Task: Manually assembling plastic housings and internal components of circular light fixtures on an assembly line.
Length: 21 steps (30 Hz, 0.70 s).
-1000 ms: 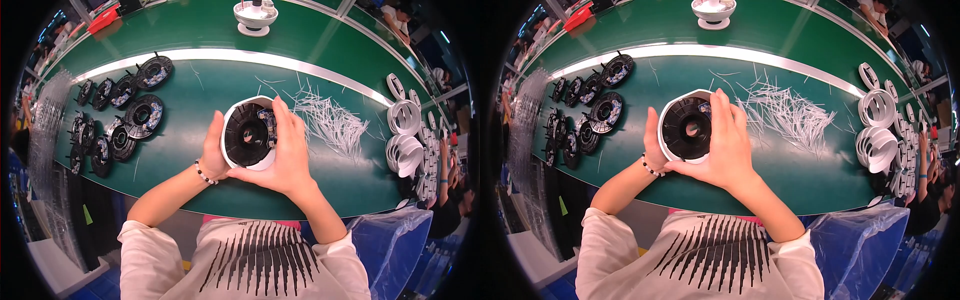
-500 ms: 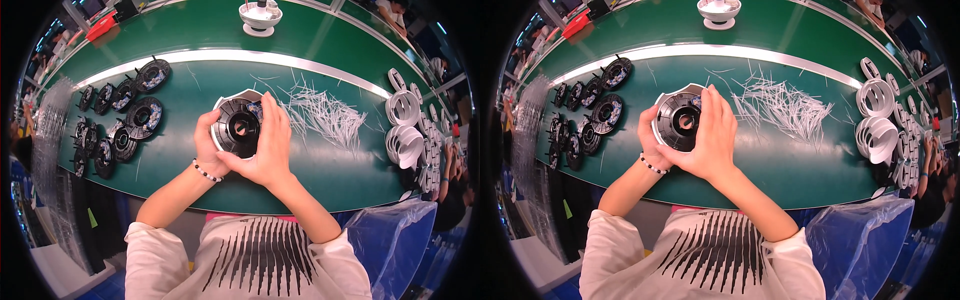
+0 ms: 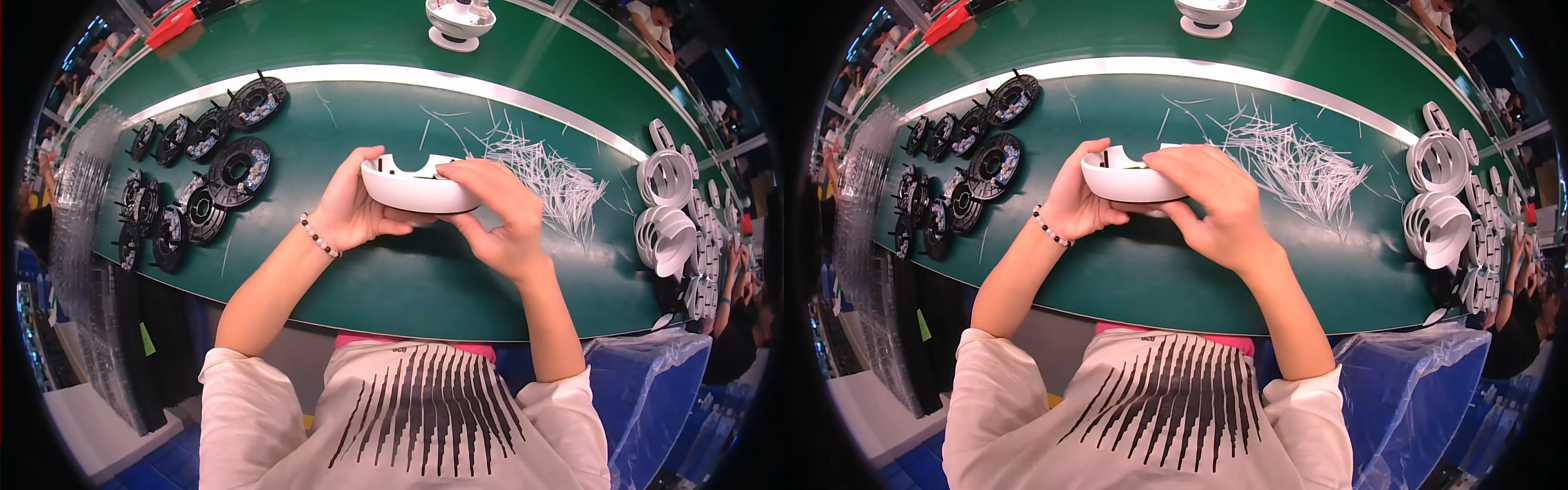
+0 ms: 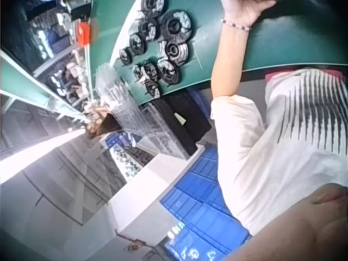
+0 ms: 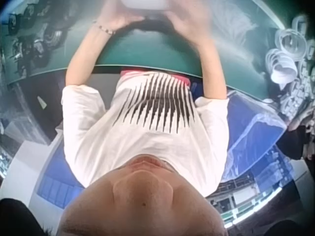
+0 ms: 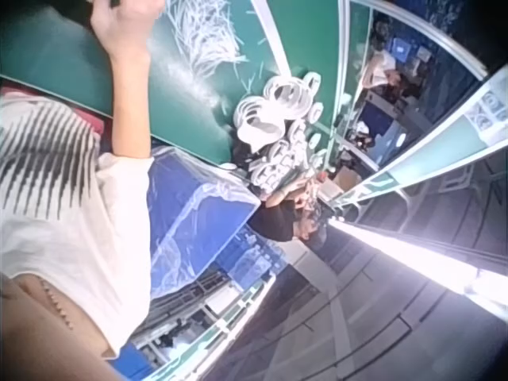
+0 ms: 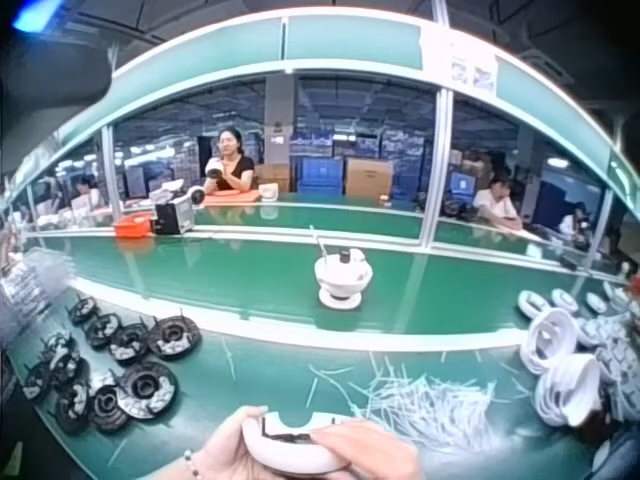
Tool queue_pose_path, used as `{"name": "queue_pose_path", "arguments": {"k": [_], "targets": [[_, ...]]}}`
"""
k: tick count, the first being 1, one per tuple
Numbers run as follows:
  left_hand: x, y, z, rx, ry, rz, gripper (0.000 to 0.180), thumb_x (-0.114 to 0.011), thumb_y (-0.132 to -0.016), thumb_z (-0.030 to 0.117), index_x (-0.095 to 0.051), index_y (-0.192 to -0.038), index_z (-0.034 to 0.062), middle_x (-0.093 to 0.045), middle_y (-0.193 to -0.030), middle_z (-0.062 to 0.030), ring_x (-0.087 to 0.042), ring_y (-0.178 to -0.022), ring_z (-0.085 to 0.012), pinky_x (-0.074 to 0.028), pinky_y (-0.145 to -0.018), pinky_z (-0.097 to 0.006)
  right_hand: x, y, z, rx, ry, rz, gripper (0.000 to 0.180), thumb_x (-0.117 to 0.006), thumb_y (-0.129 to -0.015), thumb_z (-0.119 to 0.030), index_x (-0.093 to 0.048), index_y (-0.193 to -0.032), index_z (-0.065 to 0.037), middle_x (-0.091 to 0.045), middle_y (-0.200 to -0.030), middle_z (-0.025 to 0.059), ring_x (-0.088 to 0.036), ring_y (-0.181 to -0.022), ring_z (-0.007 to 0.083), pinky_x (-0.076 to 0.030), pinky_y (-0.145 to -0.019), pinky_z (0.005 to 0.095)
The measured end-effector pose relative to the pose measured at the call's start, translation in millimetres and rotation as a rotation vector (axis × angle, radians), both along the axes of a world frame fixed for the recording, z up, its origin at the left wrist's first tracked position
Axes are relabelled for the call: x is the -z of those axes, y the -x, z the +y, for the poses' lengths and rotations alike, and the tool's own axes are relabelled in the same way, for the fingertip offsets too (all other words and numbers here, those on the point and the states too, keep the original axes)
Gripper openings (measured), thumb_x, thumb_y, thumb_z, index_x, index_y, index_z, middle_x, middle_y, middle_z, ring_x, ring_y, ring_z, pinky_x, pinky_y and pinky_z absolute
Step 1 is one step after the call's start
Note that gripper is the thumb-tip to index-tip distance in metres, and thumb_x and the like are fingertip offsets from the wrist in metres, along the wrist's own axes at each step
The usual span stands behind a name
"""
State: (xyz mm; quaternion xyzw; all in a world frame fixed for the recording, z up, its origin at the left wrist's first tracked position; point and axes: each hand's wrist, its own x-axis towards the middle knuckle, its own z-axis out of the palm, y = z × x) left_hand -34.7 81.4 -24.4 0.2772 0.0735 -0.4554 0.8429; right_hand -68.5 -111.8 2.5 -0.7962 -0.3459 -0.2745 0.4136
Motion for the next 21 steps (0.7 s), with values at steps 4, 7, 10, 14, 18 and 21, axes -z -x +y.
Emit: {"name": "queue_pose_path", "arguments": {"k": [4, 7, 10, 14, 18, 21], "targets": [[5.8, -6.3, 4.3, 0.081, -0.038, -0.077, 0.056, -0.035, -0.082, 0.044, -0.050, -0.105, -0.0055, -0.061, -0.070, -0.0163, -0.056, -0.041, -0.0173, -0.055, -0.048, -0.036, -6.5, 7.6, -9.0, -0.001, -0.013, 0.070, 0.041, -0.072, -0.053, -0.003, -0.060, -0.093, -0.004, -0.062, -0.089, 0.0089, -0.059, -0.078, 0.0255, -0.048, -0.068, 0.0321], [10.2, -11.6, 3.4, 0.129, 0.022, -0.093, 0.054, -0.033, -0.084, 0.041, -0.050, -0.104, -0.0063, -0.061, -0.071, -0.0159, -0.057, -0.042, -0.0162, -0.055, -0.047, -0.035, -4.8, 11.0, -12.7, -0.010, -0.027, 0.078, 0.041, -0.073, -0.053, -0.005, -0.061, -0.092, -0.003, -0.063, -0.086, 0.0097, -0.060, -0.075, 0.0246, -0.048, -0.064, 0.0303], [8.4, -11.9, -11.9, 0.137, 0.029, -0.025, 0.053, -0.032, -0.084, 0.038, -0.049, -0.105, -0.0066, -0.061, -0.072, -0.0161, -0.058, -0.044, -0.0171, -0.055, -0.047, -0.034, -6.0, 14.6, -27.4, 0.018, -0.048, 0.091, 0.040, -0.074, -0.051, -0.005, -0.062, -0.089, -0.003, -0.063, -0.084, 0.0094, -0.061, -0.075, 0.0241, -0.048, -0.065, 0.0300], [-8.2, -20.0, -40.2, 0.116, -0.012, -0.052, 0.047, -0.040, -0.079, 0.038, -0.052, -0.105, 0.0001, -0.062, -0.084, -0.0129, -0.062, -0.061, -0.0232, -0.051, -0.042, -0.032, -24.6, 17.2, -70.5, -0.062, 0.049, 0.140, 0.066, -0.074, -0.050, -0.009, -0.050, -0.110, -0.004, -0.051, -0.113, 0.0108, -0.046, -0.105, 0.0306, -0.036, -0.089, 0.0397], [-47.7, -56.8, -90.6, -0.102, -0.270, -0.265, 0.050, -0.040, -0.081, 0.034, -0.045, -0.110, -0.0061, -0.059, -0.094, -0.0158, -0.062, -0.070, -0.0244, -0.053, -0.046, -0.029, -20.3, 15.2, -132.1, 0.348, -0.026, -0.012, 0.067, -0.074, -0.054, -0.014, -0.047, -0.114, -0.005, -0.046, -0.121, 0.0116, -0.041, -0.110, 0.0305, -0.033, -0.092, 0.0388], [-50.3, -101.9, -165.6, -0.084, -0.327, -0.468, 0.047, -0.035, -0.084, 0.030, -0.039, -0.114, -0.0060, -0.052, -0.107, -0.0207, -0.054, -0.096, -0.0318, -0.046, -0.083, -0.043, -1.4, 26.2, -198.8, 0.935, -0.105, -0.296, 0.042, -0.068, -0.060, -0.003, -0.055, -0.100, -0.003, -0.057, -0.102, 0.0099, -0.051, -0.096, 0.0256, -0.038, -0.084, 0.0344]]}}
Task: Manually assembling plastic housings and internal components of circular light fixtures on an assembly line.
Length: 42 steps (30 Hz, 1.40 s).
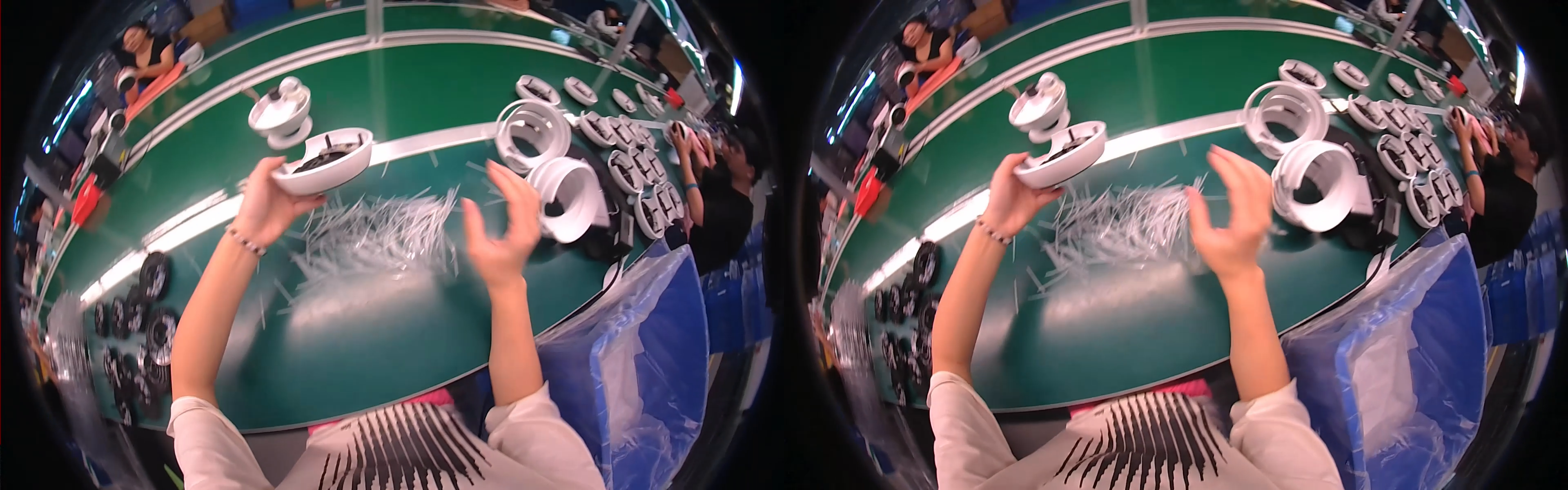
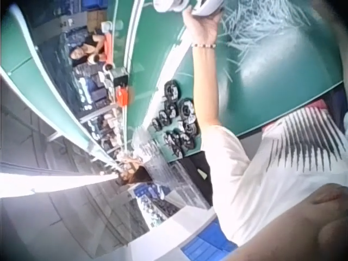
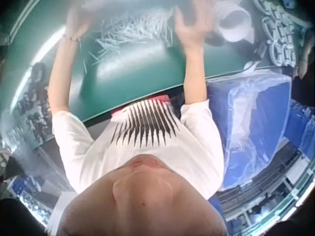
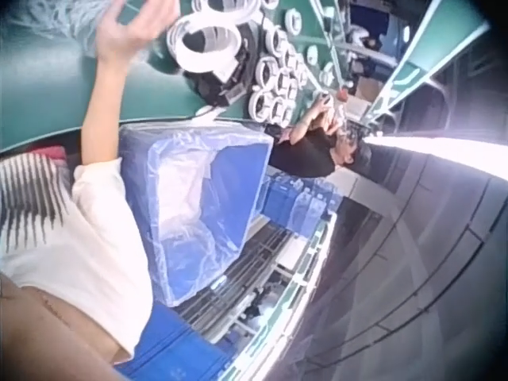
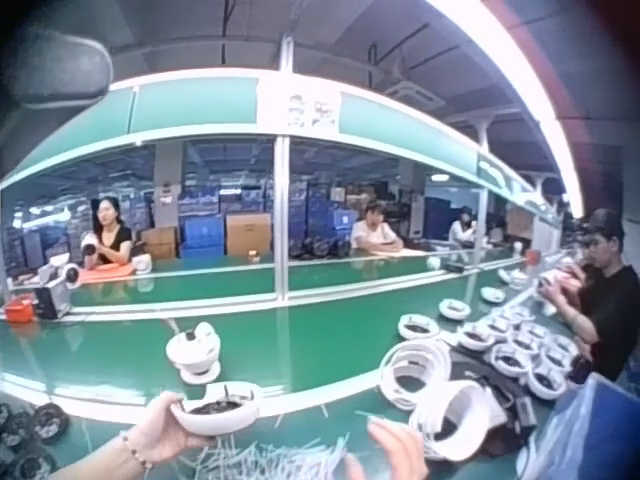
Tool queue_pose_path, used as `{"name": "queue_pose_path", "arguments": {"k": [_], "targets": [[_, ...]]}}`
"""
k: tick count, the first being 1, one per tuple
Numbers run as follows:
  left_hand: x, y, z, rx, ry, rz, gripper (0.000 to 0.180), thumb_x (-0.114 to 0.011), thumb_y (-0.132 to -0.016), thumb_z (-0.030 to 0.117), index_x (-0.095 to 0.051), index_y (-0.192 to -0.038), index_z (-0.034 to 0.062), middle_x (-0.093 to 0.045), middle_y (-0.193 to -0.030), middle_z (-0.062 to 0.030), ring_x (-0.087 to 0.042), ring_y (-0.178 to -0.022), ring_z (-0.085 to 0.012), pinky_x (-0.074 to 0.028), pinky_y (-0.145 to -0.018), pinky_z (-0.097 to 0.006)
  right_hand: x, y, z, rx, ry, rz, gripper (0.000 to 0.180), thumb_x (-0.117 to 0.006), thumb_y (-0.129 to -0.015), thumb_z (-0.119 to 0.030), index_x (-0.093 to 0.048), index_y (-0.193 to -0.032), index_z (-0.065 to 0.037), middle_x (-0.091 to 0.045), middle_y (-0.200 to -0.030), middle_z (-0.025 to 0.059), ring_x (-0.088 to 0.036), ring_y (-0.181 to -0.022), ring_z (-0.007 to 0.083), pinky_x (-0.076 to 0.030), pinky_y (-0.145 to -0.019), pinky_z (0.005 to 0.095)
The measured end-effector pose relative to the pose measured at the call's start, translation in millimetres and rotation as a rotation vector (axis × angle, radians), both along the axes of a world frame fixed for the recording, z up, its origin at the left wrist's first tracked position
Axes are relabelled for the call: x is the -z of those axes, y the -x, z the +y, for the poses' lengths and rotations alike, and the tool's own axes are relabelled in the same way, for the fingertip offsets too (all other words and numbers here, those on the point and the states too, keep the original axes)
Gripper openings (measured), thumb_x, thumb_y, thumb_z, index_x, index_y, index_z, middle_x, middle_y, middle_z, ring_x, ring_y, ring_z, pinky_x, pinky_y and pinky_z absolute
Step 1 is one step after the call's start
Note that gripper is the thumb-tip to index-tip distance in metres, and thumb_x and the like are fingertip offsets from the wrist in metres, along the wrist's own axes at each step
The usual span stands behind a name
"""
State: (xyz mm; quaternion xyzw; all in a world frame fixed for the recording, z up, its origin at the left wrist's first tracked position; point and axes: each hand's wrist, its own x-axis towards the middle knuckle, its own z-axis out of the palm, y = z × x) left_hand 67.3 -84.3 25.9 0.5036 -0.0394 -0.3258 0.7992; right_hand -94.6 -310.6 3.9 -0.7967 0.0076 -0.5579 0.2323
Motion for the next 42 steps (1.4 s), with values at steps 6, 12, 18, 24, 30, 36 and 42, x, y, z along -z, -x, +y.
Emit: {"name": "queue_pose_path", "arguments": {"k": [6, 12, 18, 24, 30, 36, 42], "targets": [[48.7, -97.5, -147.8, -0.017, 0.101, -0.099, 0.040, -0.033, -0.087, 0.021, -0.033, -0.114, -0.0093, -0.049, -0.105, -0.0267, -0.055, -0.090, -0.0396, -0.048, -0.080, -0.045, 20.4, 28.7, -62.1, 0.601, -0.103, 0.070, 0.050, -0.066, -0.065, -0.010, -0.047, -0.110, 0.000, -0.049, -0.109, 0.0148, -0.044, -0.102, 0.0317, -0.029, -0.091, 0.0428], [79.5, -148.1, -208.6, -0.155, 0.111, -0.126, 0.037, -0.040, -0.090, 0.021, -0.037, -0.110, -0.0100, -0.049, -0.106, -0.0227, -0.055, -0.092, -0.0325, -0.051, -0.076, -0.039, 43.1, 27.0, -73.0, 0.578, -0.333, 0.423, 0.020, -0.064, -0.070, -0.019, -0.061, -0.083, -0.004, -0.059, -0.084, 0.0094, -0.052, -0.086, 0.0273, -0.026, -0.094, 0.0502], [52.3, -124.7, -173.0, -0.132, -0.467, -0.261, 0.067, -0.040, -0.085, 0.047, -0.020, -0.128, 0.0007, -0.035, -0.123, -0.0237, -0.055, -0.092, -0.0333, -0.050, -0.073, -0.038, 38.6, 26.0, -72.4, 0.565, -0.307, 0.320, 0.012, -0.063, -0.070, -0.016, -0.059, -0.068, -0.004, -0.060, -0.074, 0.0056, -0.053, -0.074, 0.0252, -0.033, -0.085, 0.0429], [15.4, -35.4, -59.9, -0.145, -0.456, -0.728, 0.042, -0.043, -0.087, 0.031, -0.040, -0.119, 0.0035, -0.051, -0.111, -0.0114, -0.057, -0.088, -0.0182, -0.048, -0.062, -0.027, 25.5, 34.2, -73.2, 0.618, -0.179, 0.020, 0.018, -0.063, -0.072, -0.010, -0.053, -0.059, -0.002, -0.053, -0.060, 0.0099, -0.050, -0.059, 0.0273, -0.036, -0.059, 0.0347], [-31.7, 54.1, 62.1, -0.215, -0.286, -1.004, 0.037, -0.048, -0.081, 0.004, -0.041, -0.117, 0.0008, -0.051, -0.113, -0.0095, -0.056, -0.092, -0.0166, -0.047, -0.071, -0.027, -17.0, 31.7, -19.4, 0.437, -0.151, -0.263, 0.010, -0.060, -0.073, 0.003, -0.064, -0.082, 0.003, -0.062, -0.076, 0.0140, -0.059, -0.066, 0.0251, -0.046, -0.061, 0.0318], [-25.1, 141.4, 76.3, -0.048, -0.452, -1.689, 0.069, -0.068, -0.064, 0.011, -0.035, -0.124, 0.0028, -0.039, -0.125, -0.0168, -0.039, -0.115, -0.0326, -0.035, -0.094, -0.036, -51.4, 44.5, 147.2, -0.594, -0.240, -0.083, 0.008, -0.053, -0.078, 0.001, -0.058, -0.077, 0.007, -0.060, -0.074, 0.0126, -0.057, -0.065, 0.0179, -0.047, -0.062, 0.0278], [7.5, 163.8, 96.1, -0.230, -0.250, -1.445, 0.029, -0.065, -0.068, 0.009, -0.052, -0.093, 0.0019, -0.057, -0.091, -0.0126, -0.058, -0.076, -0.0284, -0.048, -0.063, -0.034, -38.5, 54.1, 193.8, -0.862, -0.487, 0.207, 0.014, -0.056, -0.081, -0.006, -0.057, -0.083, 0.007, -0.060, -0.081, 0.0150, -0.058, -0.068, 0.0191, -0.048, -0.063, 0.0267]]}}
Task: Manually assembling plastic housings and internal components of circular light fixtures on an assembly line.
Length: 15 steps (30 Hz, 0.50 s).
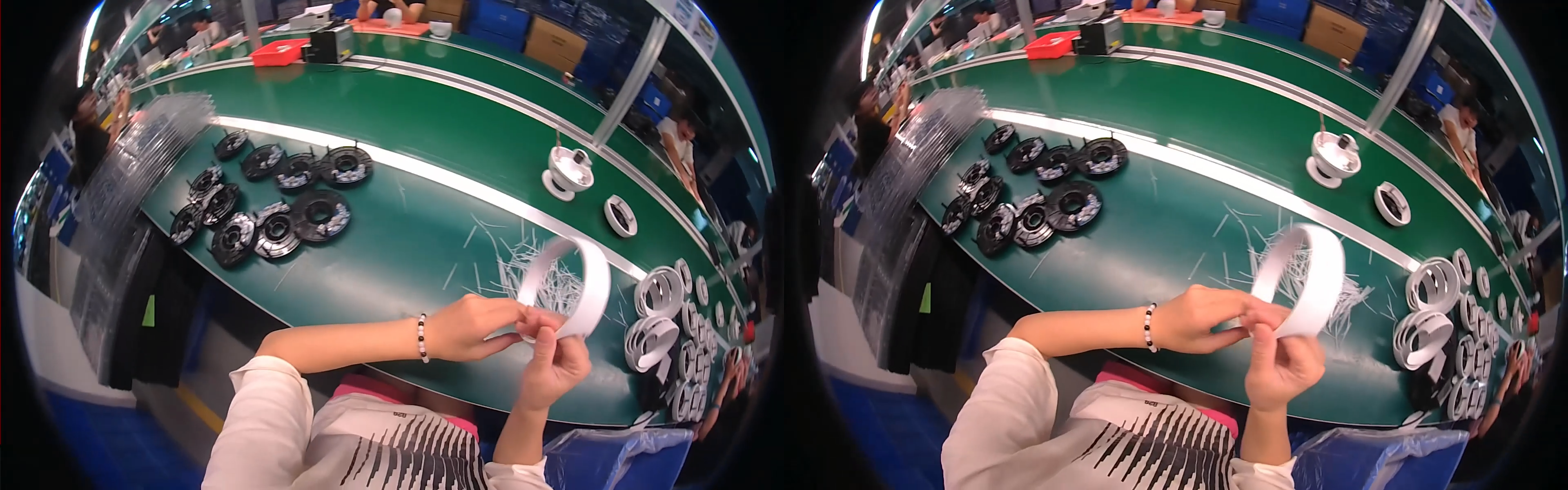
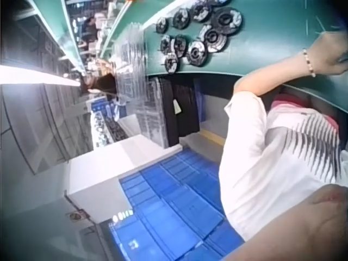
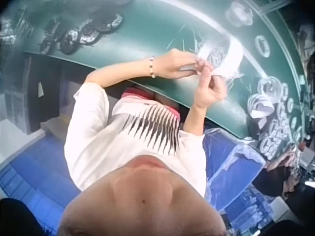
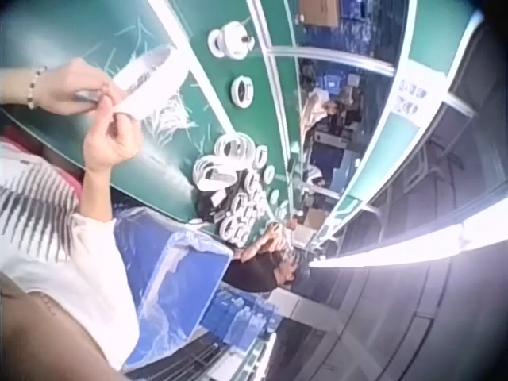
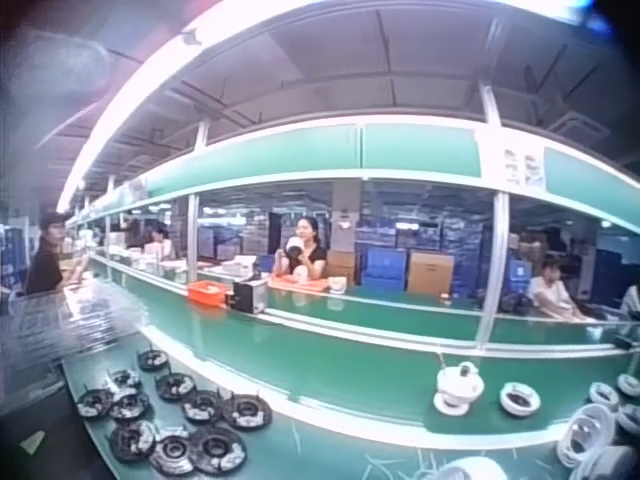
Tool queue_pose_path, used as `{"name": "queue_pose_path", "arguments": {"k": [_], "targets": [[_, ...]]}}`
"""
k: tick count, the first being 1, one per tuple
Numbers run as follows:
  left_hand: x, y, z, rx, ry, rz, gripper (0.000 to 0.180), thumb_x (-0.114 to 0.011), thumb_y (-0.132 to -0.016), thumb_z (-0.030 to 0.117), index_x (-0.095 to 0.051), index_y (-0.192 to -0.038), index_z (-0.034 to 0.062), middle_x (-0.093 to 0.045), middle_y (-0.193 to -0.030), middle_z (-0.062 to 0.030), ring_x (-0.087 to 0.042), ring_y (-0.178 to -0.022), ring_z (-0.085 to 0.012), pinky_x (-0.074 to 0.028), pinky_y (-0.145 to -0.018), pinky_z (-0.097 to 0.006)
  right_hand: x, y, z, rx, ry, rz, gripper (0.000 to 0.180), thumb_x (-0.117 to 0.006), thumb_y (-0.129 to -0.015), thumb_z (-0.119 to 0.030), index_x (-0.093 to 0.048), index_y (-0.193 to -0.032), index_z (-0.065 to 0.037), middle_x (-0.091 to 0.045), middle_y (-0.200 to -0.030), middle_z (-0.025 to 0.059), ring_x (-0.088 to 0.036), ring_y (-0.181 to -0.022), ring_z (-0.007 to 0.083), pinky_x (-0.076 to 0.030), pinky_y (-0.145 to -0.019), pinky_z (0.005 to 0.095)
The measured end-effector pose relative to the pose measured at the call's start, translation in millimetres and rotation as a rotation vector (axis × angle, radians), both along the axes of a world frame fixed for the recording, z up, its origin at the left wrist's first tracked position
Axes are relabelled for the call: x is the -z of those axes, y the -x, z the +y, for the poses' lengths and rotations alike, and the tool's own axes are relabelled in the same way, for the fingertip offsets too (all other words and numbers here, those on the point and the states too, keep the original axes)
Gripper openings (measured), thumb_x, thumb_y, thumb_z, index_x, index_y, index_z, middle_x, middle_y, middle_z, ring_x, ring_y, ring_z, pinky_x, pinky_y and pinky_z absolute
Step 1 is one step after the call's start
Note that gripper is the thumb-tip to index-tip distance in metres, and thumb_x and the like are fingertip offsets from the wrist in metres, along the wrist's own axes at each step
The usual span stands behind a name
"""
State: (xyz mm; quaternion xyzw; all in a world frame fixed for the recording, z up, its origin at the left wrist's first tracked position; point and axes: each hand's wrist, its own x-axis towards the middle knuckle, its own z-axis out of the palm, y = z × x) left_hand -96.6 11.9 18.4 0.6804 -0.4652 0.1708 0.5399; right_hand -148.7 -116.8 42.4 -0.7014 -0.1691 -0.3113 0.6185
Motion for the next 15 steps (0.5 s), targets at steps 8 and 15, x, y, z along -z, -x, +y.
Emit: {"name": "queue_pose_path", "arguments": {"k": [8, 15], "targets": [[-6.3, 1.3, 32.4, 0.346, 0.253, 0.773, 0.008, -0.052, -0.082, 0.003, -0.047, -0.085, -0.0030, -0.058, -0.080, -0.0093, -0.061, -0.069, -0.0154, -0.050, -0.063, -0.024, -7.5, -25.3, -25.7, -0.030, 0.462, 0.020, 0.125, -0.079, -0.038, -0.052, -0.015, -0.133, -0.001, -0.016, -0.138, 0.0178, -0.025, -0.124, 0.0308, -0.026, -0.096, 0.0457], [6.3, 7.6, 37.7, 0.468, 0.351, 0.983, 0.011, -0.049, -0.084, 0.004, -0.044, -0.091, -0.0029, -0.056, -0.086, -0.0113, -0.061, -0.076, -0.0178, -0.052, -0.066, -0.025, 8.5, -46.9, -8.8, -0.248, 0.444, 0.070, 0.132, -0.082, -0.034, -0.047, -0.009, -0.134, -0.004, -0.009, -0.140, 0.0176, -0.017, -0.128, 0.0314, -0.026, -0.095, 0.0482]]}}
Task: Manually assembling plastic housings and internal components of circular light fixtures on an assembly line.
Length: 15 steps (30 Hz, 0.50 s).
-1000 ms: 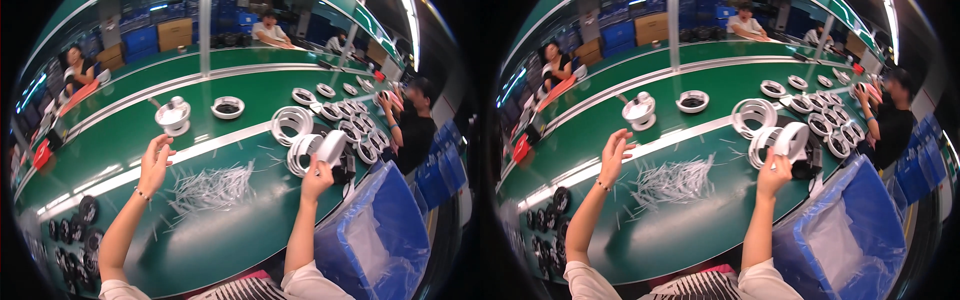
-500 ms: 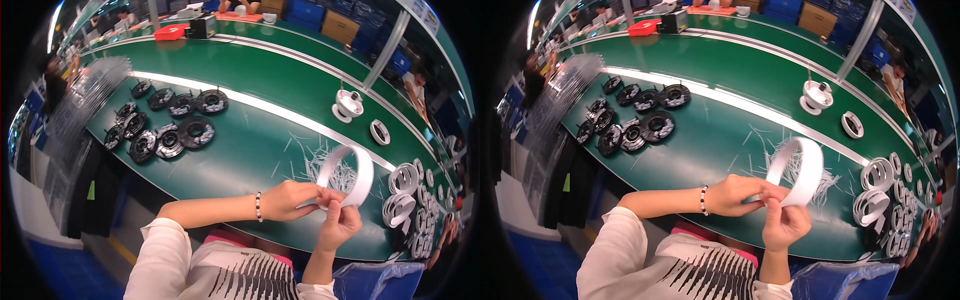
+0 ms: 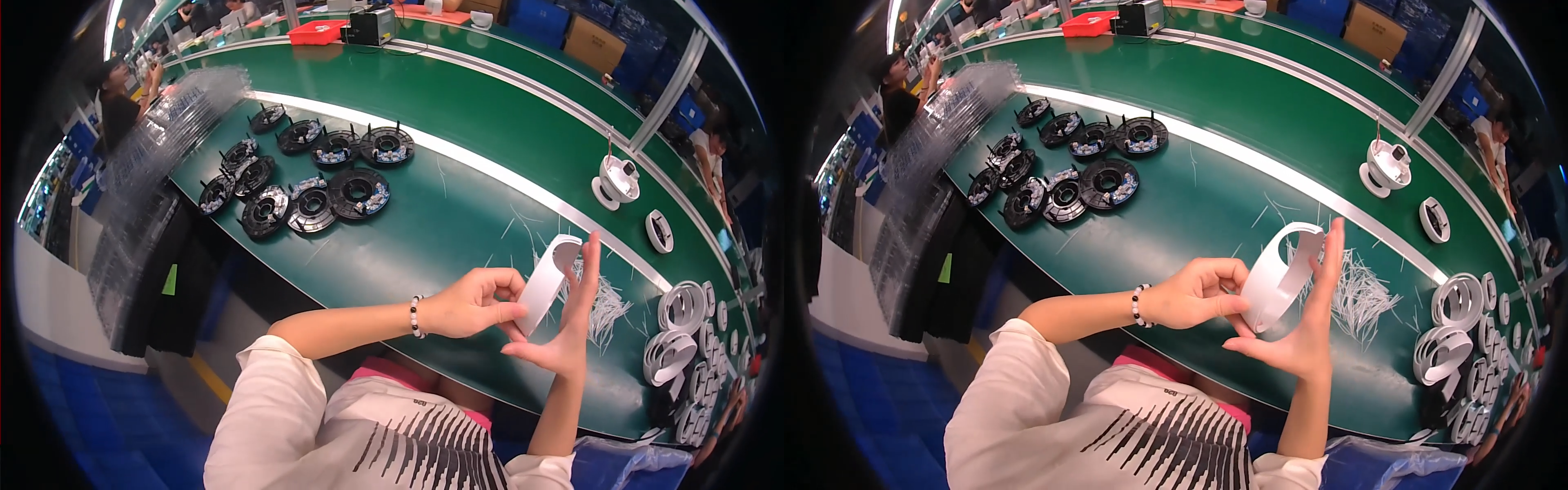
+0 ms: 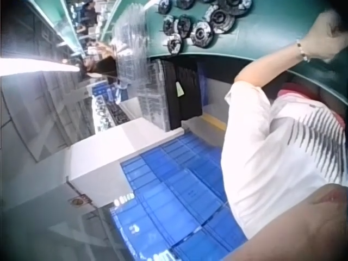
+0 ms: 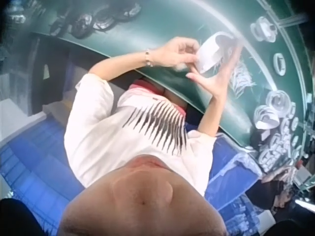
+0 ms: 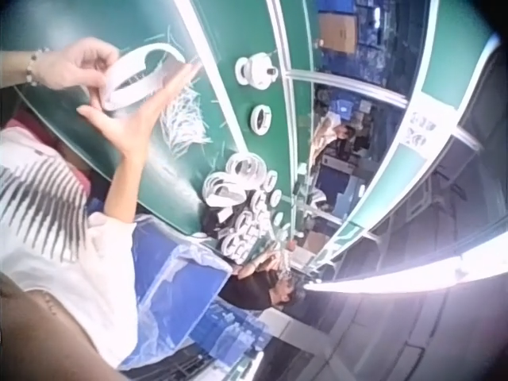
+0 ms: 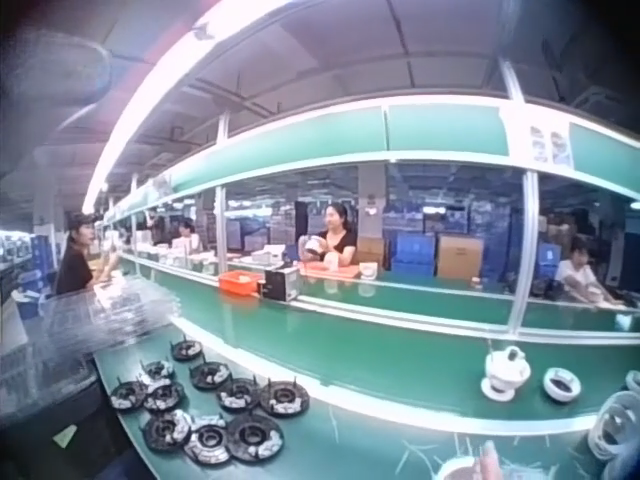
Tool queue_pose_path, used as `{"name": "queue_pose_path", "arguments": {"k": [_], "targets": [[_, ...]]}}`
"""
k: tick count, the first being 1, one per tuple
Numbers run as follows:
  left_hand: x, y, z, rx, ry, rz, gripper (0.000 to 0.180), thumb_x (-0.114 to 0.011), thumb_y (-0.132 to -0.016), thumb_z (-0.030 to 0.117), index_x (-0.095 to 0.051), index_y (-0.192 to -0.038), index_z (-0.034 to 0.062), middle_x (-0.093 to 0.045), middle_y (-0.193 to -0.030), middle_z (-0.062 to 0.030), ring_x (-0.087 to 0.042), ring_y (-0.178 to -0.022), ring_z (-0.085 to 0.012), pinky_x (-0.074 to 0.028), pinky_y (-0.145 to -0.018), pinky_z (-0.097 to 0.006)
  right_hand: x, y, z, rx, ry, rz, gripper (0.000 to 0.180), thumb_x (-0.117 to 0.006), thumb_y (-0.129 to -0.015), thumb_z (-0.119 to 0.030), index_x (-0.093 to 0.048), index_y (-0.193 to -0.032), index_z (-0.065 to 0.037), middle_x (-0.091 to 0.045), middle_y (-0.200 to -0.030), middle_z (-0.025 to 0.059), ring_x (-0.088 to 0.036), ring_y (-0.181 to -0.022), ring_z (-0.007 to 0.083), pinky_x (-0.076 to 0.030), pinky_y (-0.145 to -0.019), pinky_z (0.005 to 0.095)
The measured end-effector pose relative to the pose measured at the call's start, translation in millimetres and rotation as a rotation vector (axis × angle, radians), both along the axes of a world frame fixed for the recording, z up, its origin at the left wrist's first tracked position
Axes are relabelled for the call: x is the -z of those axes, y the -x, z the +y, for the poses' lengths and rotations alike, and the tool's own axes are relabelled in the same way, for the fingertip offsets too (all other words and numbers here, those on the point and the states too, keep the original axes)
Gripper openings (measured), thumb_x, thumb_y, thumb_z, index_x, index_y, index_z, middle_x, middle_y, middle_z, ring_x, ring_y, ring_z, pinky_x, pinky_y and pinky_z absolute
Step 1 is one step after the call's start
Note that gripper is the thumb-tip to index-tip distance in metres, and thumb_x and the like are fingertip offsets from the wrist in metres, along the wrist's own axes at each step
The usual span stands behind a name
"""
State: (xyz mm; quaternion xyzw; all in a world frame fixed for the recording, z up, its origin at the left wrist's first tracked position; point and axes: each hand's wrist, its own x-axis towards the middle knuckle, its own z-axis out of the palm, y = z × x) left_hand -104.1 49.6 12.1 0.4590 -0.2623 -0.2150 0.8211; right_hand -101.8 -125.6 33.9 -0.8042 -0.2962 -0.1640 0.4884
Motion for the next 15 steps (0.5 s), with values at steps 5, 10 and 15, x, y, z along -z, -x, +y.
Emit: {"name": "queue_pose_path", "arguments": {"k": [5, 10, 15], "targets": [[-1.2, 1.2, 13.8, 0.031, -0.046, 0.095, 0.012, -0.048, -0.086, 0.006, -0.042, -0.093, -0.0021, -0.056, -0.085, -0.0118, -0.062, -0.072, -0.0198, -0.052, -0.065, -0.026, -12.0, -12.0, -6.9, -0.107, 0.312, -0.076, 0.131, -0.082, -0.030, -0.047, -0.014, -0.133, -0.002, -0.017, -0.137, 0.0218, -0.023, -0.124, 0.0352, -0.023, -0.098, 0.0435], [4.4, 0.9, 22.1, 0.053, -0.070, 0.134, 0.016, -0.042, -0.089, 0.013, -0.040, -0.096, -0.0009, -0.058, -0.089, -0.0170, -0.063, -0.067, -0.0228, -0.053, -0.062, -0.030, -0.3, -15.2, -0.4, -0.133, 0.250, -0.051, 0.129, -0.083, -0.032, -0.042, -0.014, -0.133, -0.001, -0.021, -0.135, 0.0220, -0.026, -0.123, 0.0361, -0.023, -0.099, 0.0428], [-3.2, -10.1, 26.0, 0.015, -0.214, 0.074, 0.019, -0.042, -0.089, 0.013, -0.041, -0.103, -0.0003, -0.059, -0.089, -0.0141, -0.063, -0.070, -0.0213, -0.052, -0.062, -0.029, 24.5, -26.1, -5.0, -0.197, 0.005, 0.097, 0.129, -0.084, -0.036, -0.034, -0.008, -0.134, -0.001, -0.021, -0.135, 0.0233, -0.027, -0.123, 0.0334, -0.026, -0.099, 0.0417]]}}
